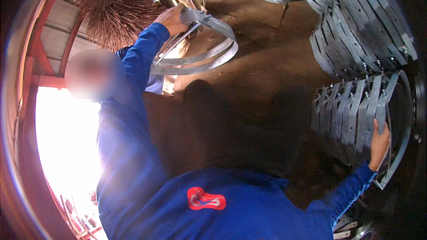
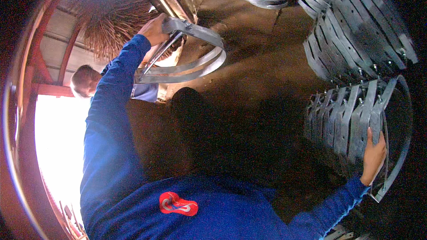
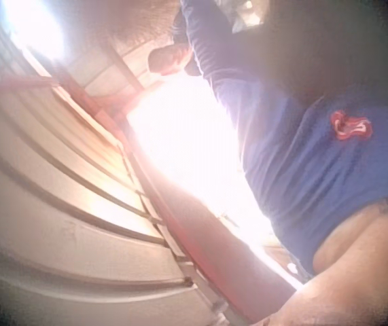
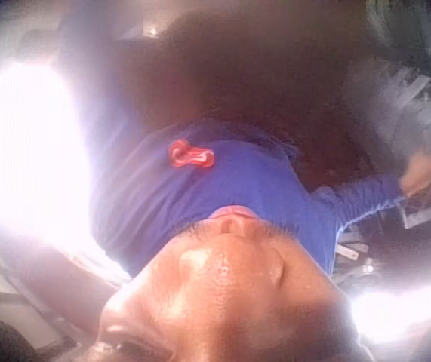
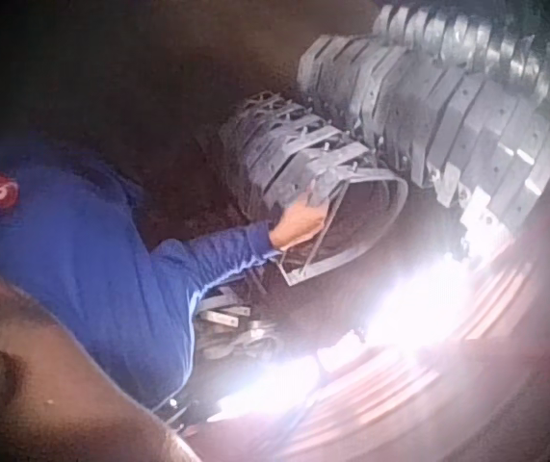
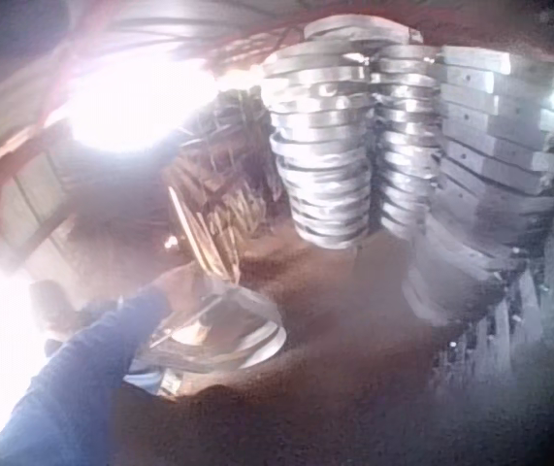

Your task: The person sits on the floor and repeatedly picks up metal frames from a pile, inspects them, and stacks them into a neat pile. Another person is visible in the background, also handling similar metal frames.

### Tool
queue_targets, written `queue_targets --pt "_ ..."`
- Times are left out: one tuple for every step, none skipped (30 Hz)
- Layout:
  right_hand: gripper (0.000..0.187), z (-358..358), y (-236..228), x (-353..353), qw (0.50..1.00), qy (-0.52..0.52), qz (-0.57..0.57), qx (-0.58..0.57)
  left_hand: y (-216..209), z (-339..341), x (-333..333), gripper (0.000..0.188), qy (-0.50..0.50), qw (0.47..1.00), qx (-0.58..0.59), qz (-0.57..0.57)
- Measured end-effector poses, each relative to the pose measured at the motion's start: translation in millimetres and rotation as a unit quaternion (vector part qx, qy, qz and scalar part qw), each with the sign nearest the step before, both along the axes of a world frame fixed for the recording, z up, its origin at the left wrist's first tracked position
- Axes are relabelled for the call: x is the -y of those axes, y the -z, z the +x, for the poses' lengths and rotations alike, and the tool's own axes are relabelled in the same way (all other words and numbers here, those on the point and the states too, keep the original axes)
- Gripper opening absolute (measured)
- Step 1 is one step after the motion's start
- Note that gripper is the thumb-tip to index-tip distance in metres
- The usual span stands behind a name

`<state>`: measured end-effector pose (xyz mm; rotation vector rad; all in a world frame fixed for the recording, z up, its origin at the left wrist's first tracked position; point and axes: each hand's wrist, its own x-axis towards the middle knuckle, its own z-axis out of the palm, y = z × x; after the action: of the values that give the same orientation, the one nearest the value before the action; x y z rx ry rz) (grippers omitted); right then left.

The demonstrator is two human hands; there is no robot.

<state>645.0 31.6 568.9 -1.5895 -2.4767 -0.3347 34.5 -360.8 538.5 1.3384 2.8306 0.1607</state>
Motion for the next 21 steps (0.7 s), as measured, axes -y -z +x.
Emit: queue_targets --pt "0.058 -2 -3 4 1.000 -0.003 0.003 -0.008 1 8 -12 0.061 0.010 1.000 -0.010 -0.004" --pt "0.056 -10 -9 12 0.998 -0.012 0.053 -0.040 3 17 -23 0.061 0.019 1.000 -0.020 -0.006" --pt "0.054 -24 -17 24 0.992 -0.021 0.104 -0.070 -1 35 -35 0.060 0.019 0.999 -0.004 -0.025" --pt "0.051 -38 -24 37 0.982 -0.031 0.152 -0.103 -5 53 -45 0.060 0.030 0.999 -0.010 -0.038" --pt "0.046 -52 -26 49 0.969 -0.084 0.158 -0.173 -5 69 -56 0.059 0.043 0.998 -0.014 -0.049" --pt "0.041 -72 -25 65 0.946 -0.139 0.159 -0.245 -9 84 -62 0.058 0.053 0.996 -0.021 -0.063" --pt "0.038 -101 -16 84 0.941 -0.162 0.072 -0.287 -7 98 -62 0.059 0.062 0.995 -0.018 -0.082" --pt "0.034 -127 -14 105 0.932 -0.176 -0.005 -0.318 -4 112 -71 0.060 0.082 0.992 -0.010 -0.090" --pt "0.030 -153 -6 120 0.905 -0.240 -0.065 -0.345 -6 125 -73 0.064 0.097 0.988 0.002 -0.116" --pt "0.028 -175 -1 128 0.893 -0.293 -0.098 -0.327 -2 133 -81 0.066 0.123 0.985 -0.001 -0.118" --pt "0.028 -196 12 130 0.870 -0.332 -0.142 -0.334 3 140 -87 0.068 0.145 0.982 -0.008 -0.123" --pt "0.028 -217 24 129 0.845 -0.369 -0.184 -0.341 7 146 -94 0.069 0.170 0.977 -0.017 -0.128" --pt "0.029 -241 36 131 0.812 -0.395 -0.236 -0.359 10 154 -92 0.073 0.183 0.976 -0.036 -0.115" --pt "0.030 -263 45 130 0.778 -0.416 -0.284 -0.376 16 160 -95 0.076 0.201 0.973 -0.055 -0.099" --pt "0.033 -285 54 126 0.751 -0.422 -0.325 -0.390 34 159 -106 0.084 0.215 0.966 -0.055 -0.130" --pt "0.036 -303 60 117 0.728 -0.423 -0.358 -0.404 42 165 -118 0.076 0.248 0.951 -0.088 -0.161" --pt "0.040 -326 71 110 0.705 -0.456 -0.399 -0.369 51 170 -116 0.067 0.270 0.941 -0.128 -0.158" --pt "0.044 -352 82 108 0.676 -0.490 -0.439 -0.333 56 176 -110 0.058 0.288 0.929 -0.169 -0.159" --pt "0.053 -377 97 109 0.628 -0.455 -0.561 -0.291 61 184 -102 0.044 0.298 0.926 -0.192 -0.134" --pt "0.062 -397 114 113 0.572 -0.407 -0.669 -0.243 62 189 -98 0.046 0.327 0.913 -0.228 -0.092" --pt "0.068 -415 129 121 0.550 -0.442 -0.684 -0.186 57 192 -91 0.049 0.354 0.896 -0.264 -0.052"
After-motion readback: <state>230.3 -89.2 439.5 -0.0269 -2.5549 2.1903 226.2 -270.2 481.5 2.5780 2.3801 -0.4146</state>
